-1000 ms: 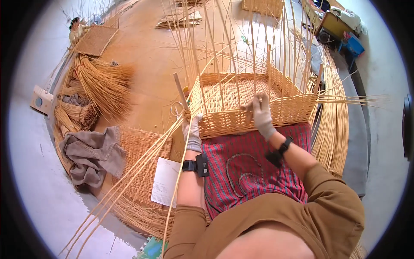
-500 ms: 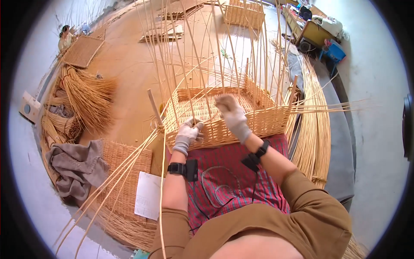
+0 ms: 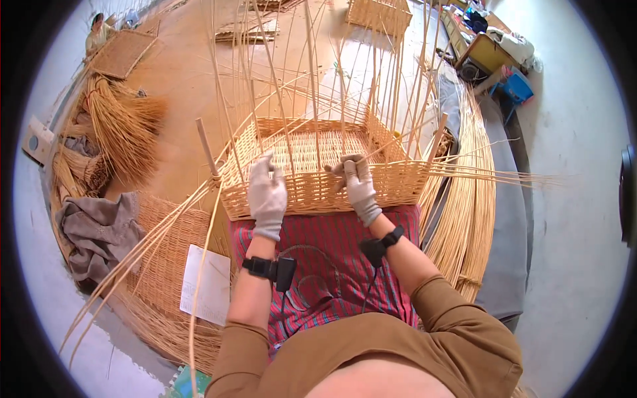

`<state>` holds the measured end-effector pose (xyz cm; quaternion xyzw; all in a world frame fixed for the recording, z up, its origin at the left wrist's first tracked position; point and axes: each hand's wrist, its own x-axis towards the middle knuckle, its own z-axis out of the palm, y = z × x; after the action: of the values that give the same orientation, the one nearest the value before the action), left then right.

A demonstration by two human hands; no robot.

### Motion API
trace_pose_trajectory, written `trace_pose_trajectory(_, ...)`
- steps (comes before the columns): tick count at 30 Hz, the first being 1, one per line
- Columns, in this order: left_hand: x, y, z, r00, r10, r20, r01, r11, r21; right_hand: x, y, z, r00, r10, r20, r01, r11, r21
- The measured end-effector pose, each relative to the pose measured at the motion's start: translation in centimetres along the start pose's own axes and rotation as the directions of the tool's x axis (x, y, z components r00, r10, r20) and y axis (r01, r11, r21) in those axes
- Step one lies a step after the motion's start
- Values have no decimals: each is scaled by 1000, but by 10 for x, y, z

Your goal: Weaving a large rectangular wicker or willow basket.

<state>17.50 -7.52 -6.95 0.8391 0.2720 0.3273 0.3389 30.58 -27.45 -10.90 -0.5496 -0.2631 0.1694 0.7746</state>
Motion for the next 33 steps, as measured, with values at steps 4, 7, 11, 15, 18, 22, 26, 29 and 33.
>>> trace_pose_trajectory(4,12,-7,33,942,-238,238,283,943,-176,5,-19,27,974,147,-170,-122,981,151)
trace_pose_trajectory(7,25,-19,40,889,-314,334,373,919,-128,-16,-61,57,955,195,-221,-191,981,39)
trace_pose_trajectory(11,32,-15,20,792,-400,461,497,861,-105,-18,-83,49,989,148,9,-148,982,118)
trace_pose_trajectory(15,23,19,-3,898,-340,281,418,858,-298,5,-61,-35,876,177,-449,-327,902,-282)
trace_pose_trajectory(18,8,49,12,986,6,166,54,934,-353,4,-40,-61,892,202,-405,-213,977,18)
trace_pose_trajectory(22,12,70,50,809,-251,531,20,915,403,55,-50,-17,972,-188,-142,162,971,-175)
trace_pose_trajectory(26,23,68,55,738,-327,590,85,913,399,151,-65,42,867,-409,284,411,267,-872)
trace_pose_trajectory(29,25,64,50,751,-335,569,122,917,379,147,-65,17,989,-148,26,139,834,-534)
trace_pose_trajectory(33,24,57,54,714,-316,625,255,949,187,52,-79,-62,977,-98,-189,41,958,-285)
